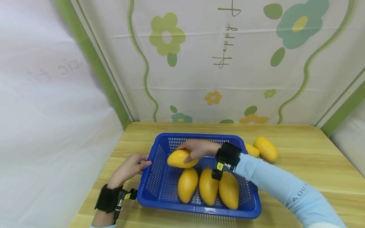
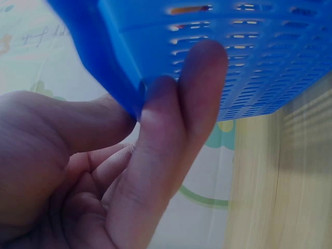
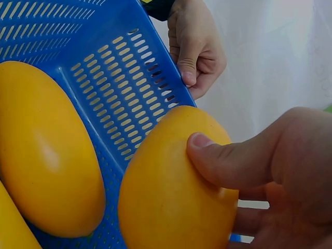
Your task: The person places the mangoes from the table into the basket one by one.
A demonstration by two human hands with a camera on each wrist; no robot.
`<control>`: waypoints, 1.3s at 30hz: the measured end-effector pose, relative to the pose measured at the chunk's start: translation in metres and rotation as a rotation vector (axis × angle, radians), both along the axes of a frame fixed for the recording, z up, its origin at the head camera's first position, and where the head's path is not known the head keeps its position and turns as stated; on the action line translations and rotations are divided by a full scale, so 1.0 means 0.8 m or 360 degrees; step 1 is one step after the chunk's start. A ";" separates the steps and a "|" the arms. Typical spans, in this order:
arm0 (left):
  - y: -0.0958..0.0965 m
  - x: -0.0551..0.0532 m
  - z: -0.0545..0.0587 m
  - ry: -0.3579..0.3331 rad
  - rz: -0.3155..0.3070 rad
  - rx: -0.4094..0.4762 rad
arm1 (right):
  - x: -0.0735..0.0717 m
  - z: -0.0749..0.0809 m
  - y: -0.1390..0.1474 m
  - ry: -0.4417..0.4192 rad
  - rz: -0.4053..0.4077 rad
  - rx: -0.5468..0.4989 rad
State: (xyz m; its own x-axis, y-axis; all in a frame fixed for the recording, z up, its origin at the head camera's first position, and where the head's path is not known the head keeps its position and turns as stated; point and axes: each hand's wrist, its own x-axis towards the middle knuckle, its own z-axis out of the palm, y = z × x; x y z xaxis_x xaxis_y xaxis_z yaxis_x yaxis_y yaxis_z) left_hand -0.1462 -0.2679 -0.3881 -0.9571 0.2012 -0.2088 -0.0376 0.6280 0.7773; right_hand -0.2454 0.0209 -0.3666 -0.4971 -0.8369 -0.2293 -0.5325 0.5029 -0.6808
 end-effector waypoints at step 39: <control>0.000 0.000 0.000 0.0008 -0.0011 0.0010 | 0.000 -0.026 -0.058 0.0100 0.0511 0.0272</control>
